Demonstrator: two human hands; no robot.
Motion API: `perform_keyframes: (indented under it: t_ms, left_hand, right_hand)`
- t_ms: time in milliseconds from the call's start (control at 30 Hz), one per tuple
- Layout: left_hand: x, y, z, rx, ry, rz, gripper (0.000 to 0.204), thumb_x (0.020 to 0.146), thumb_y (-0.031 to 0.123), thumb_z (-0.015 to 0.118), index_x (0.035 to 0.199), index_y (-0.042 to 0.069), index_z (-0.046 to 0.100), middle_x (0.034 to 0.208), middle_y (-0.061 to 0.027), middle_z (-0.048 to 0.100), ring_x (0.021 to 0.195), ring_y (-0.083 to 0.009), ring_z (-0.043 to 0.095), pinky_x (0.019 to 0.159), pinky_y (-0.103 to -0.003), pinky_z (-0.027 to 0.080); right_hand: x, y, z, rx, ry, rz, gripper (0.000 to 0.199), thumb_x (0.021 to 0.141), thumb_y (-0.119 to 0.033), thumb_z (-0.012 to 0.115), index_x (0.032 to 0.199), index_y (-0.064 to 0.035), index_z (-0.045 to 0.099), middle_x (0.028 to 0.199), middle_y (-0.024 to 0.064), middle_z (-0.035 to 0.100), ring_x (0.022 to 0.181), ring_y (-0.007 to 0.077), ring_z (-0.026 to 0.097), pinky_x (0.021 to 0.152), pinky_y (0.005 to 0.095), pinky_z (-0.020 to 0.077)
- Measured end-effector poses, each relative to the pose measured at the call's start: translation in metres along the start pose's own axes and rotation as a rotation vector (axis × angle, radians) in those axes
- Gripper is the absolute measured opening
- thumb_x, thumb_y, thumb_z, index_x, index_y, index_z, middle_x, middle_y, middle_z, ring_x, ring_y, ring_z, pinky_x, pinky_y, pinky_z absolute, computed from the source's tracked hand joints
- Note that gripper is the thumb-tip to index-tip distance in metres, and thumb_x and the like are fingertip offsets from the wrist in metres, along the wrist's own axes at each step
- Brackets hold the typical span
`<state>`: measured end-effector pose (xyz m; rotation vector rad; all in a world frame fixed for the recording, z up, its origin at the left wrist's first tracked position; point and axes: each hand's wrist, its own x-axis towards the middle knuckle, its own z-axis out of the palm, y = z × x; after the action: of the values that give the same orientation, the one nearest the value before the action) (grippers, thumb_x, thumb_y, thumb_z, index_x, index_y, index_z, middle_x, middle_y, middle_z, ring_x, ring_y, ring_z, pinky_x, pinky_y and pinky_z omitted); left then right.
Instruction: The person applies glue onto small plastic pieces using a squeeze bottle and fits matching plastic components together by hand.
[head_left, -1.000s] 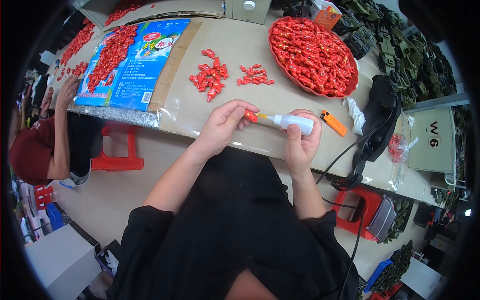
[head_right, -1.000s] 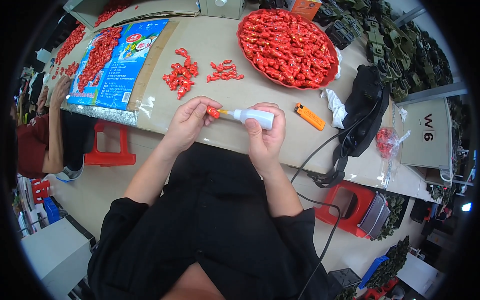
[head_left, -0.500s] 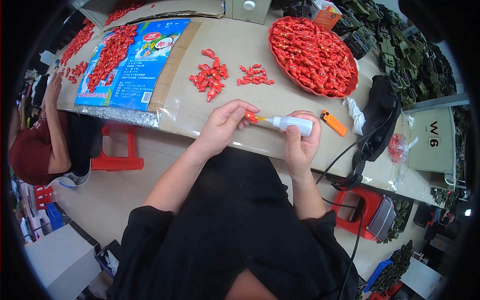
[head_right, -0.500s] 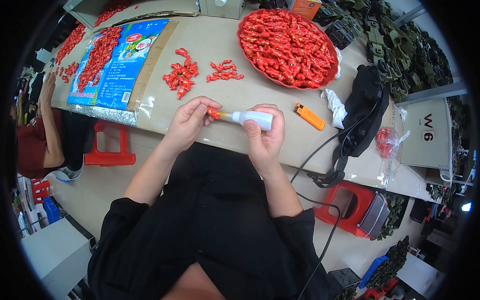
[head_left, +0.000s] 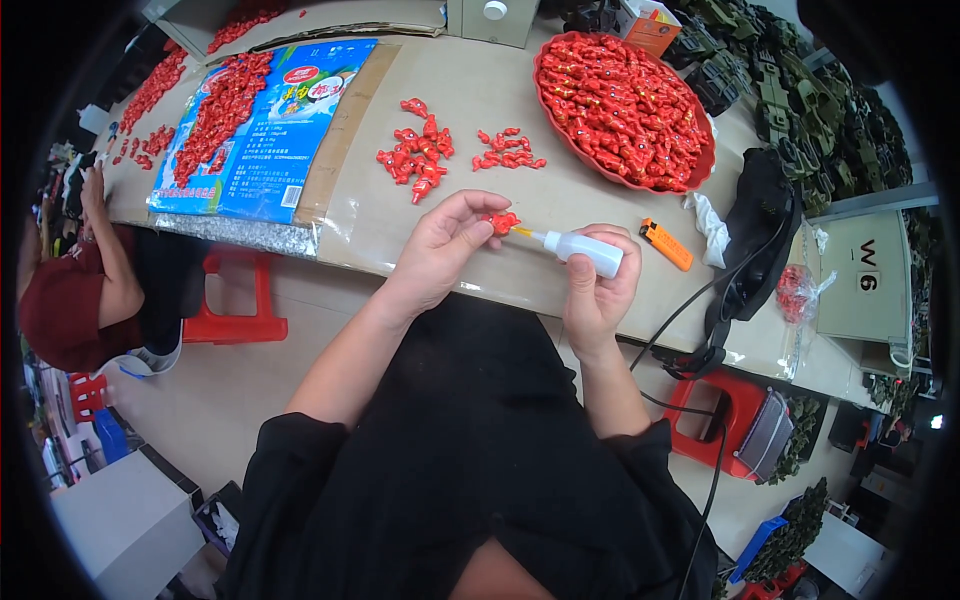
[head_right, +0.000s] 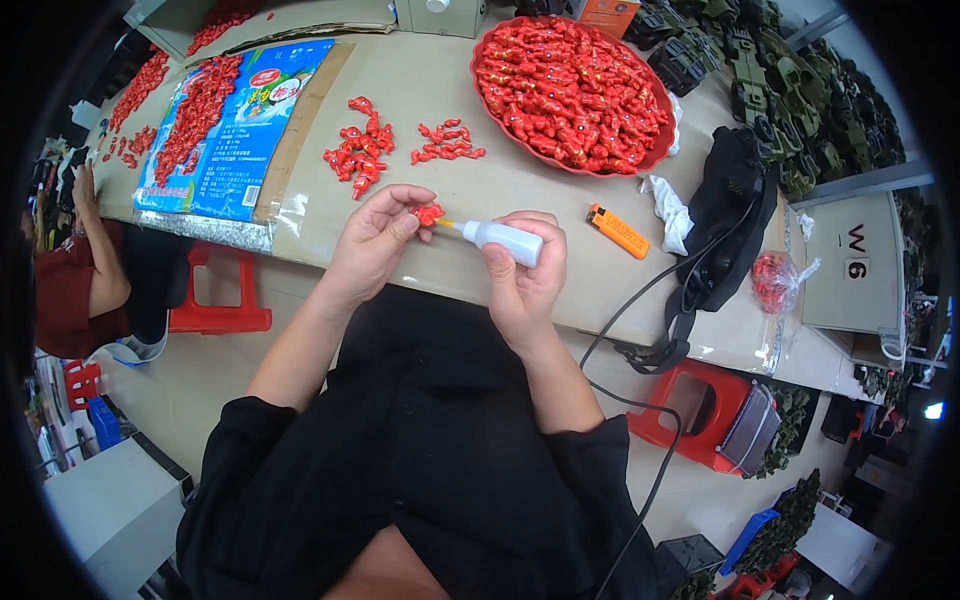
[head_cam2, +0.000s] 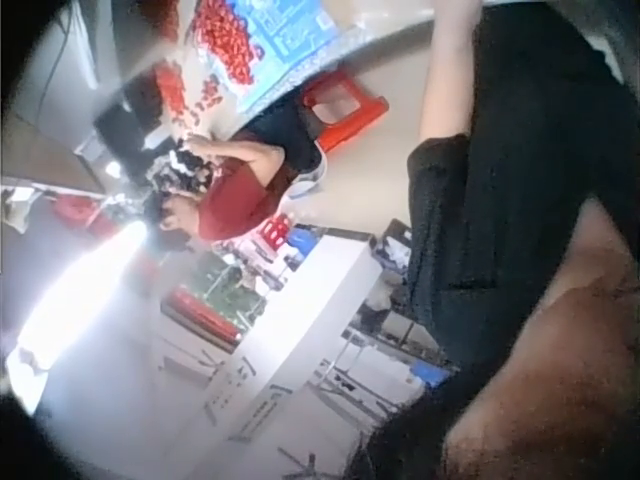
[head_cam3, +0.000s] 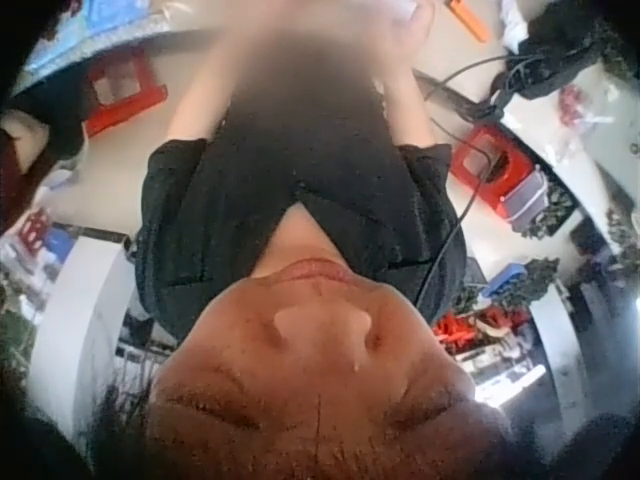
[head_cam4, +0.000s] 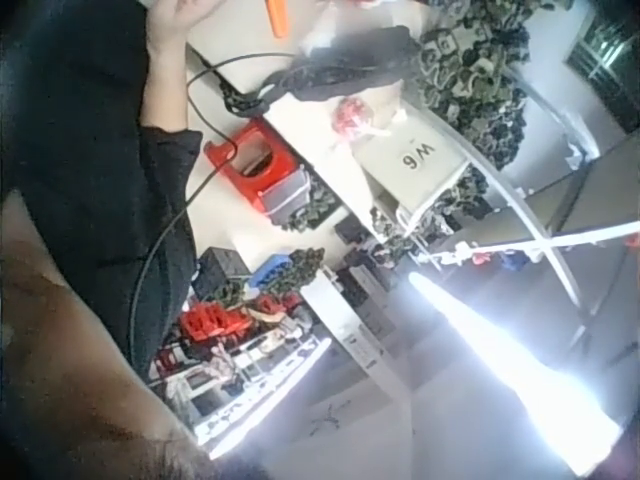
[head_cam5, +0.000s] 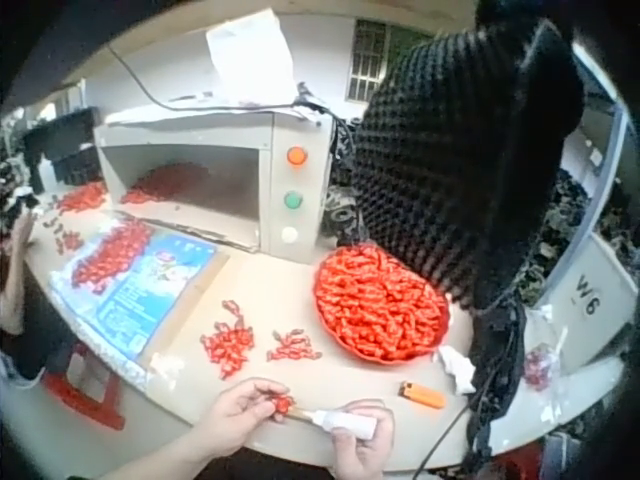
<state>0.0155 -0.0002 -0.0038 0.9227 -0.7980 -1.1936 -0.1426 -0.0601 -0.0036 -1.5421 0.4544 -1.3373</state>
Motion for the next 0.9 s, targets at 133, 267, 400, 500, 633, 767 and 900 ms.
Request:
perform_keyframes:
  t_ms: [133, 267, 400, 500, 633, 767, 900]
  left_hand:
    - [0.0, 0.0, 0.0, 0.01, -0.001, -0.001, 0.021, 0.085, 0.005, 0.046, 0.104, 0.0, 0.047, 0.095, -0.0053, 0.053, 0.079, -0.0099, 0.051, 0.075, -0.024, 0.041]
    - [0.0, -0.001, -0.001, 0.005, -0.002, 0.0, 0.02, 0.085, 0.004, 0.046, 0.104, -0.001, 0.047, 0.095, -0.0053, 0.053, 0.079, -0.0099, 0.051, 0.075, -0.023, 0.042]
    - [0.0, -0.001, -0.001, 0.01, -0.003, 0.006, 0.02, 0.084, 0.004, 0.046, 0.103, 0.0, 0.047, 0.093, -0.0053, 0.053, 0.078, -0.0097, 0.051, 0.074, -0.023, 0.041]
    - [0.0, -0.001, -0.001, 0.014, -0.002, 0.005, 0.019, 0.084, 0.004, 0.046, 0.103, 0.0, 0.047, 0.092, -0.0053, 0.053, 0.078, -0.0095, 0.05, 0.074, -0.023, 0.041]
    - [0.0, 0.0, 0.0, 0.01, 0.006, 0.003, 0.018, 0.085, 0.005, 0.045, 0.102, 0.0, 0.046, 0.091, -0.0056, 0.053, 0.078, -0.0098, 0.05, 0.074, -0.023, 0.041]
    - [0.0, 0.002, -0.001, -0.076, 0.004, -0.019, 0.016, 0.087, 0.007, 0.044, 0.101, 0.001, 0.046, 0.09, -0.0062, 0.053, 0.077, -0.0108, 0.05, 0.073, -0.024, 0.041]
    - [0.001, 0.002, -0.004, -0.209, 0.0, -0.046, 0.014, 0.088, 0.012, 0.043, 0.098, 0.003, 0.046, 0.087, -0.0062, 0.054, 0.074, -0.0112, 0.05, 0.065, -0.023, 0.04]
  right_hand:
    - [0.0, -0.002, 0.002, -0.055, -0.019, -0.027, 0.025, 0.081, -0.009, 0.056, 0.097, 0.0002, 0.039, 0.094, 0.012, 0.044, 0.078, 0.0137, 0.047, 0.067, 0.0231, 0.0419]
    - [0.0, -0.002, 0.001, -0.114, -0.03, -0.064, 0.025, 0.081, -0.009, 0.056, 0.097, 0.0006, 0.039, 0.093, 0.0124, 0.044, 0.078, 0.0143, 0.047, 0.066, 0.0233, 0.0424]
    - [0.0, -0.003, 0.001, -0.105, -0.027, -0.063, 0.025, 0.08, -0.009, 0.057, 0.096, 0.0005, 0.04, 0.093, 0.0126, 0.045, 0.077, 0.0146, 0.048, 0.066, 0.0234, 0.0423]
    - [0.0, 0.0, 0.0, -0.138, -0.033, -0.075, 0.025, 0.08, -0.009, 0.056, 0.097, 0.0004, 0.04, 0.093, 0.0124, 0.045, 0.077, 0.0145, 0.048, 0.065, 0.0234, 0.0424]
    - [-0.001, -0.005, 0.003, -0.08, 0.003, -0.05, 0.025, 0.082, -0.012, 0.054, 0.098, -0.0009, 0.039, 0.096, 0.0113, 0.044, 0.075, 0.0125, 0.047, 0.066, 0.0228, 0.0406]
    - [0.004, -0.007, 0.0, 0.268, 0.127, 0.1, 0.025, 0.081, -0.009, 0.056, 0.098, -0.0004, 0.039, 0.096, 0.0114, 0.046, 0.075, 0.0138, 0.05, 0.068, 0.0242, 0.0421]
    - [0.018, -0.011, -0.01, 0.208, 0.214, 0.289, 0.029, 0.076, -0.003, 0.06, 0.099, 0.0003, 0.042, 0.096, 0.0094, 0.048, 0.084, 0.0153, 0.052, 0.073, 0.0254, 0.0436]
